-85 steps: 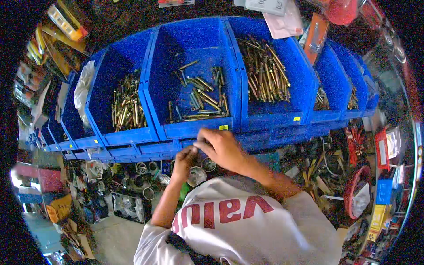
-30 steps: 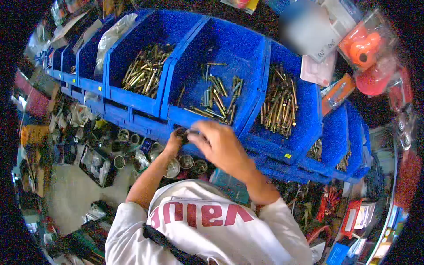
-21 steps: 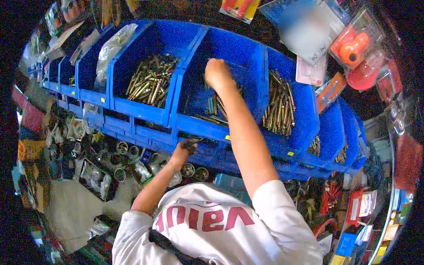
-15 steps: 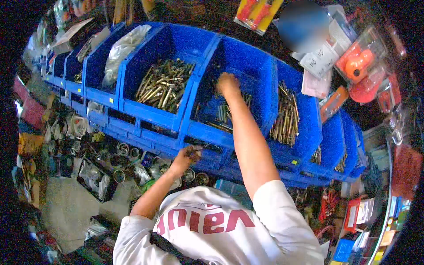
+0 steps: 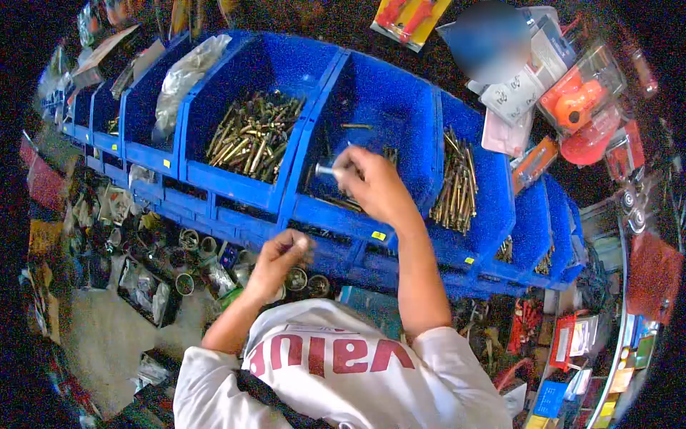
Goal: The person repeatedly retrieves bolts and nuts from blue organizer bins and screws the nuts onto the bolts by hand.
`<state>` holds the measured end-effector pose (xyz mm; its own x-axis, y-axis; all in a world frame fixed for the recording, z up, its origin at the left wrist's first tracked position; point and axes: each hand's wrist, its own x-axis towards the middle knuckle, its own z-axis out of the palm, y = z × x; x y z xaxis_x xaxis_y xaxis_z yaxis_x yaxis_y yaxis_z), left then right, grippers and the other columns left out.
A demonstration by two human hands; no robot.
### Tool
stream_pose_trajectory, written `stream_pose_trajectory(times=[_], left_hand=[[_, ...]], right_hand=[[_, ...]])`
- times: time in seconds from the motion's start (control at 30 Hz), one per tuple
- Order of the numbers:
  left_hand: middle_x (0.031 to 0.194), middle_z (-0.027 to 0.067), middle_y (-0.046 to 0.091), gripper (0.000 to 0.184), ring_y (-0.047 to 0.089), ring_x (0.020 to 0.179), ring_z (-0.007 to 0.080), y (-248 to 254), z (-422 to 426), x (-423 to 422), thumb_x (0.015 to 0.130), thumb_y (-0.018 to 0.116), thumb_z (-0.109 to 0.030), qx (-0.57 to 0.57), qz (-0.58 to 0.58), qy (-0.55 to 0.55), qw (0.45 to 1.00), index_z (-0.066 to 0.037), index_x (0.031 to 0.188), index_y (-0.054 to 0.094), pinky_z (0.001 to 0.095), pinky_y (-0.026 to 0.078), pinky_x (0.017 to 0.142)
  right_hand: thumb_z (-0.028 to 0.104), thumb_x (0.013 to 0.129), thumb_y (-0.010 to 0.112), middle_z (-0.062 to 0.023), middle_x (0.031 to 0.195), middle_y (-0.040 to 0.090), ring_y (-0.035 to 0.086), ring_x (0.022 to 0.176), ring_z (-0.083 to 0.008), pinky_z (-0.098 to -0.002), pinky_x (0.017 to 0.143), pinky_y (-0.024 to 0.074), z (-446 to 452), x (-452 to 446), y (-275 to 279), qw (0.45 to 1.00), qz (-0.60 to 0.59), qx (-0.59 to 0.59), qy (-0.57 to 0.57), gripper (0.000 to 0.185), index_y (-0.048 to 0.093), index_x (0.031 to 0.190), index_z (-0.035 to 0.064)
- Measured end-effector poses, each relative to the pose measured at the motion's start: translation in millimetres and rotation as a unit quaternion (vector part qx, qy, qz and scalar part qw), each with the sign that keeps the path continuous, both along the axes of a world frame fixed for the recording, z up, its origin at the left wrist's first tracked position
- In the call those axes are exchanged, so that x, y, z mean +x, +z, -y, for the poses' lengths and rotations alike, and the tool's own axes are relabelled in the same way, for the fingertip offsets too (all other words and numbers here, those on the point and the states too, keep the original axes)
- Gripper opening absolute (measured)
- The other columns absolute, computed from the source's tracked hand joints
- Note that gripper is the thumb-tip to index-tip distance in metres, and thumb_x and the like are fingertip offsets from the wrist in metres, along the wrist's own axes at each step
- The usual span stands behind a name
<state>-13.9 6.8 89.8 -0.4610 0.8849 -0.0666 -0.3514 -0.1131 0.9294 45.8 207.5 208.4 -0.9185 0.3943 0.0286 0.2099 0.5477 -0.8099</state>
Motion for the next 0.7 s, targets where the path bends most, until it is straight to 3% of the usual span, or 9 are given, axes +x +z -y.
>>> stream_pose_trajectory(times=[0.13, 0.23, 0.3, 0.37, 0.57, 0.6, 0.67, 0.7], left_hand=[[0.085, 0.0048, 0.058, 0.03, 0.056, 0.076, 0.0119, 30.4, -7.4, 2.8, 0.095, 0.048, -0.024, 0.074, 0.056, 0.029, 0.995, -0.002, 0.114, 0.049, 0.0262, 0.046, 0.069], [0.086, 0.0053, 0.059, 0.028, 0.057, 0.077, 0.0124, 33.2, -14.2, 7.0, 0.095, 0.048, -0.023, 0.051, 0.03, 0.027, 0.998, -0.001, 0.111, 0.051, 0.0263, 0.046, 0.07], [0.086, 0.0052, 0.06, 0.025, 0.057, 0.076, 0.012, 24.0, -15.8, 10.5, 0.094, 0.05, -0.022, 0.061, 0.046, 0.012, 0.997, -0.001, 0.107, 0.054, 0.0256, 0.046, 0.069], [0.084, 0.0049, 0.06, 0.022, 0.057, 0.075, 0.0116, 20.0, -14.1, 15.7, 0.093, 0.052, -0.021, 0.063, 0.067, 0.011, 0.996, -0.002, 0.103, 0.056, 0.0248, 0.047, 0.068], [0.084, 0.0026, 0.06, 0.02, 0.056, 0.074, 0.0082, -9.9, 3.0, 31.9, 0.092, 0.054, -0.019, -0.009, 0.042, -0.021, 0.999, -0.002, 0.102, 0.056, 0.0228, 0.047, 0.067], [0.085, 0.0025, 0.059, 0.02, 0.056, 0.074, 0.0079, -22.2, 5.4, 34.1, 0.091, 0.056, -0.019, -0.033, 0.046, -0.022, 0.998, -0.003, 0.103, 0.055, 0.0226, 0.047, 0.066], [0.085, 0.0024, 0.06, 0.02, 0.055, 0.074, 0.0084, -37.4, 7.4, 40.3, 0.09, 0.057, -0.018, -0.067, 0.048, 0.001, 0.997, -0.004, 0.103, 0.056, 0.0233, 0.046, 0.067], [0.085, 0.0023, 0.06, 0.019, 0.055, 0.075, 0.009, -38.3, 8.1, 42.9, 0.089, 0.057, -0.017, -0.096, 0.051, 0.024, 0.994, -0.004, 0.103, 0.057, 0.024, 0.045, 0.067]], right_hand=[[0.01, 0.085, 0.06, -0.0008, 0.075, 0.057, 0.052, 0.067, -0.0063, -0.0214, 0.06, 0.0428, 31.9, 40.1, 3.3, 0.993, 0.015, -0.119, 0.015, 0.012, 0.058, 0.092, 0.0009], [0.011, 0.084, 0.06, -0.004, 0.076, 0.059, 0.053, 0.067, -0.0075, -0.0237, 0.061, 0.044, 38.4, 55.6, -17.5, 0.995, -0.012, -0.084, 0.055, 0.011, 0.059, 0.09, 0.0022], [0.01, 0.085, 0.06, -0.0059, 0.08, 0.06, 0.055, 0.069, -0.0078, -0.0241, 0.062, 0.045, 41.8, 63.0, -22.0, 0.993, -0.014, -0.109, 0.042, 0.011, 0.058, 0.092, 0.0018], [0.011, 0.085, 0.06, -0.0053, 0.077, 0.06, 0.056, 0.068, -0.0083, -0.0249, 0.061, 0.0459, 45.7, 69.7, -28.0, 0.975, -0.084, -0.205, -0.025, 0.012, 0.058, 0.092, 0.0014], [0.013, 0.086, 0.06, -0.0025, 0.074, 0.061, 0.056, 0.062, -0.0067, -0.0218, 0.056, 0.0456, 55.4, 92.5, -62.5, 0.993, -0.024, -0.115, -0.015, 0.011, 0.058, 0.09, 0.0027], [0.014, 0.085, 0.061, -0.006, 0.069, 0.061, 0.056, 0.06, -0.0099, -0.0267, 0.056, 0.0458, 57.7, 94.2, -75.1, 0.991, -0.022, -0.13, -0.025, 0.013, 0.057, 0.087, 0.0009], [0.014, 0.086, 0.059, -0.0052, 0.07, 0.061, 0.056, 0.06, -0.0098, -0.0264, 0.055, 0.0452, 58.3, 94.5, -110.4, 0.986, -0.039, -0.158, -0.034, 0.013, 0.058, 0.086, 0.0011], [0.014, 0.087, 0.058, -0.0034, 0.069, 0.06, 0.054, 0.059, -0.0097, -0.0263, 0.054, 0.0441, 57.3, 93.0, -123.1, 0.969, -0.029, -0.241, -0.051, 0.013, 0.058, 0.084, 0.0018]])
